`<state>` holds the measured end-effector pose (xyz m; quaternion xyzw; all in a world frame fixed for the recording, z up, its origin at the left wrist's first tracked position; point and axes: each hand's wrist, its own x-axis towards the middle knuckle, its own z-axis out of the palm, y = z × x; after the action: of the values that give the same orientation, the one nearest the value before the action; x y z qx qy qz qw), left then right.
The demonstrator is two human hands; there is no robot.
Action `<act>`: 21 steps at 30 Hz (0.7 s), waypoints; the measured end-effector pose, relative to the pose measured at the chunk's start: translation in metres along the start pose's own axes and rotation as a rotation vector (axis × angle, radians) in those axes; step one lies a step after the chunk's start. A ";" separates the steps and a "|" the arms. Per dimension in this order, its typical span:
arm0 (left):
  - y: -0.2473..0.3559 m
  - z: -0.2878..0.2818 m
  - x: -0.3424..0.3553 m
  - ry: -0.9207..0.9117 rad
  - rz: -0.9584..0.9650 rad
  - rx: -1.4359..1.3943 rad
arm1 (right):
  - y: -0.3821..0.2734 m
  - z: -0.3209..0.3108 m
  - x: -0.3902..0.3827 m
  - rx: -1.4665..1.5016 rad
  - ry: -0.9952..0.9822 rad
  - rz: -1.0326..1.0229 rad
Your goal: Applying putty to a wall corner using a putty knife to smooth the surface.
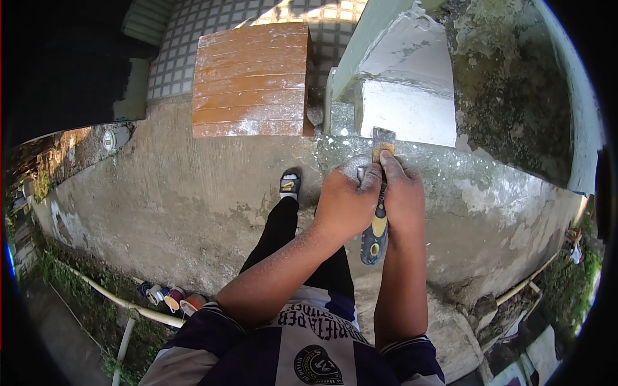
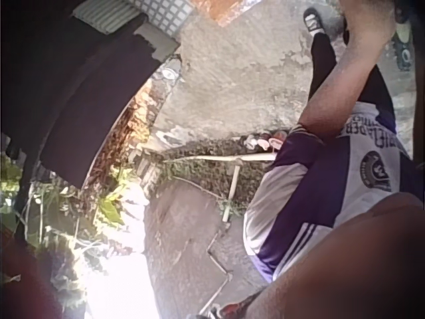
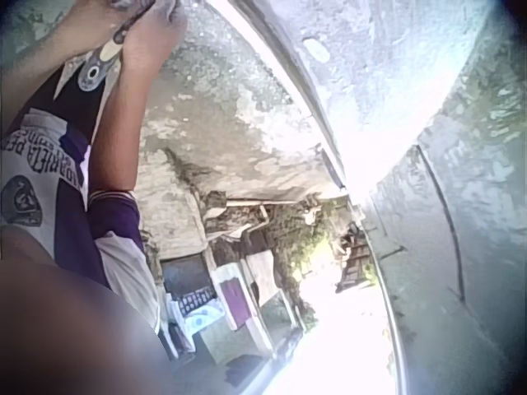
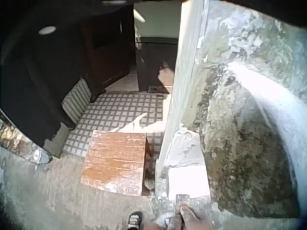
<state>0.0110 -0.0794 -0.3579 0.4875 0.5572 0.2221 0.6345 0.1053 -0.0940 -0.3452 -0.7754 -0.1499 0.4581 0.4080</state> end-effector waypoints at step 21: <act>0.001 0.012 0.001 0.057 -0.015 -0.124 | -0.003 -0.012 0.006 -0.097 -0.075 -0.010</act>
<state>0.0230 -0.0826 -0.3590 0.4367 0.5638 0.2651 0.6489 0.1189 -0.0943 -0.3441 -0.7757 -0.1913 0.4770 0.3663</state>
